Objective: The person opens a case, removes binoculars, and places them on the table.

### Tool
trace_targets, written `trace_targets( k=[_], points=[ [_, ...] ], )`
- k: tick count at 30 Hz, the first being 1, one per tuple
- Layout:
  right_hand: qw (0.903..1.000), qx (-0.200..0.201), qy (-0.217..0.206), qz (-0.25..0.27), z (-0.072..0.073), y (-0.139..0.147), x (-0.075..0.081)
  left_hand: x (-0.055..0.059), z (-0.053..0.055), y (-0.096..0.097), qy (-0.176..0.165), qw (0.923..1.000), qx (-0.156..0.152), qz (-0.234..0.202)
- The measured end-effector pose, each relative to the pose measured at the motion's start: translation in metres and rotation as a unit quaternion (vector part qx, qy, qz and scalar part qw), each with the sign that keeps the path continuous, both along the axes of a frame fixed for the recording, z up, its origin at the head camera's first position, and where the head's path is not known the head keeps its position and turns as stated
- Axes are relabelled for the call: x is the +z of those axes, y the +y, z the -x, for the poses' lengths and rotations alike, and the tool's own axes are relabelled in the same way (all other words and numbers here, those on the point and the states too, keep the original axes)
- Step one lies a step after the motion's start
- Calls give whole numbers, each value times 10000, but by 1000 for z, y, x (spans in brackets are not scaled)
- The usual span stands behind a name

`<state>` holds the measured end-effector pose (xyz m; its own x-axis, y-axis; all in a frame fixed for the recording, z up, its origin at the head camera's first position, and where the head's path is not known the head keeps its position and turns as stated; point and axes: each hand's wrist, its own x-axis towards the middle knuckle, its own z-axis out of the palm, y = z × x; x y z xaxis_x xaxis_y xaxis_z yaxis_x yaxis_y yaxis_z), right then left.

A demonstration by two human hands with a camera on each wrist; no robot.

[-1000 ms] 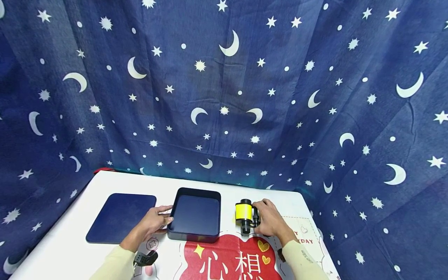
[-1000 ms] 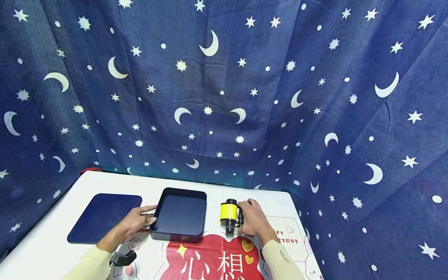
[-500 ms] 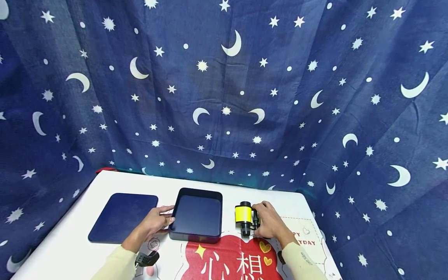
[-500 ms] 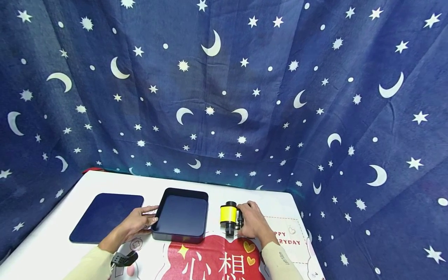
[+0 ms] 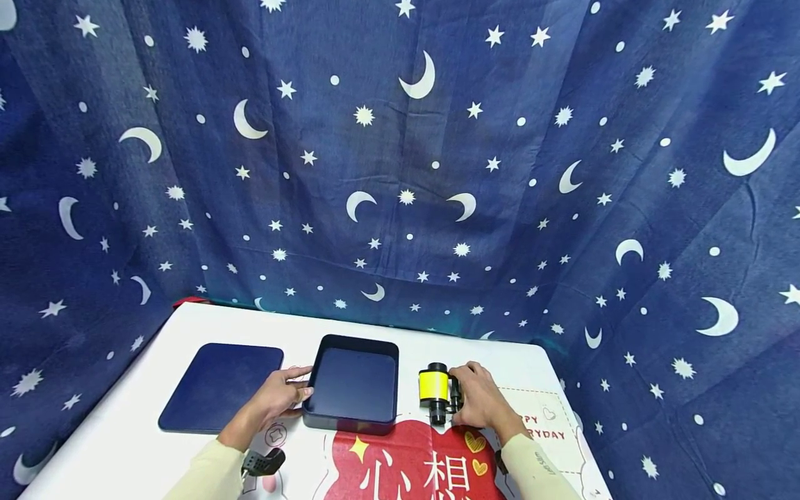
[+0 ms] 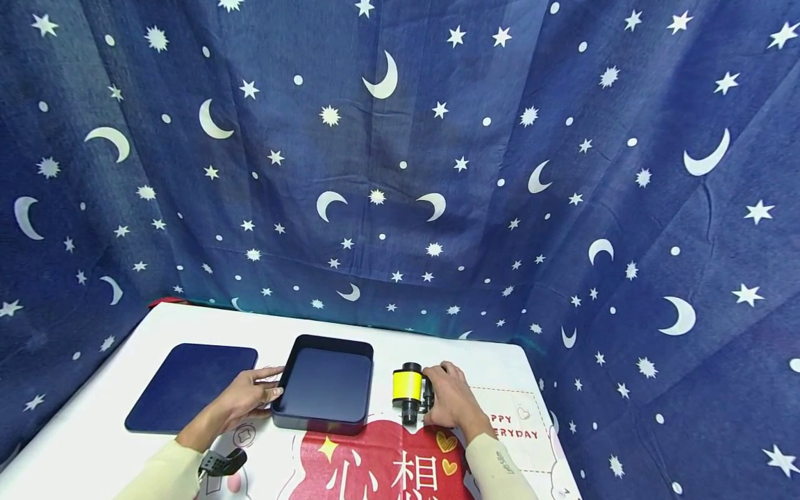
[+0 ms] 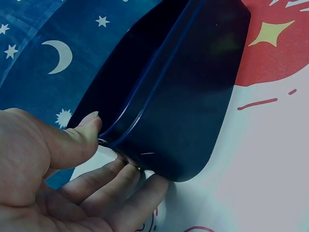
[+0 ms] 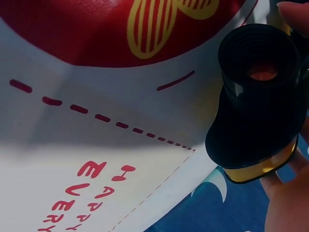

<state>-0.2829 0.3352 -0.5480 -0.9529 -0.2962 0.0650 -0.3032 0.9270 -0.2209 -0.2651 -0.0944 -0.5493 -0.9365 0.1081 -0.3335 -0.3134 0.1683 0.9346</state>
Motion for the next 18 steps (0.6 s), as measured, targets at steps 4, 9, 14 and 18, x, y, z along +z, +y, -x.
trace_targets(
  k=[4,9,14,18],
  points=[
    [10000,-14,35,23,0,-1,-2,0,-1,0,-15,10000,14,11],
    [10000,-15,-6,2,0,-1,-7,-1,-5,-1,43,10000,-5,24],
    [10000,-14,-25,91,0,0,-10,-2,-6,-1,137,9999,-15,52],
    [9997,-166,-152,58,-2,2,-12,-4,-5,3,110,9999,-7,80]
  ],
)
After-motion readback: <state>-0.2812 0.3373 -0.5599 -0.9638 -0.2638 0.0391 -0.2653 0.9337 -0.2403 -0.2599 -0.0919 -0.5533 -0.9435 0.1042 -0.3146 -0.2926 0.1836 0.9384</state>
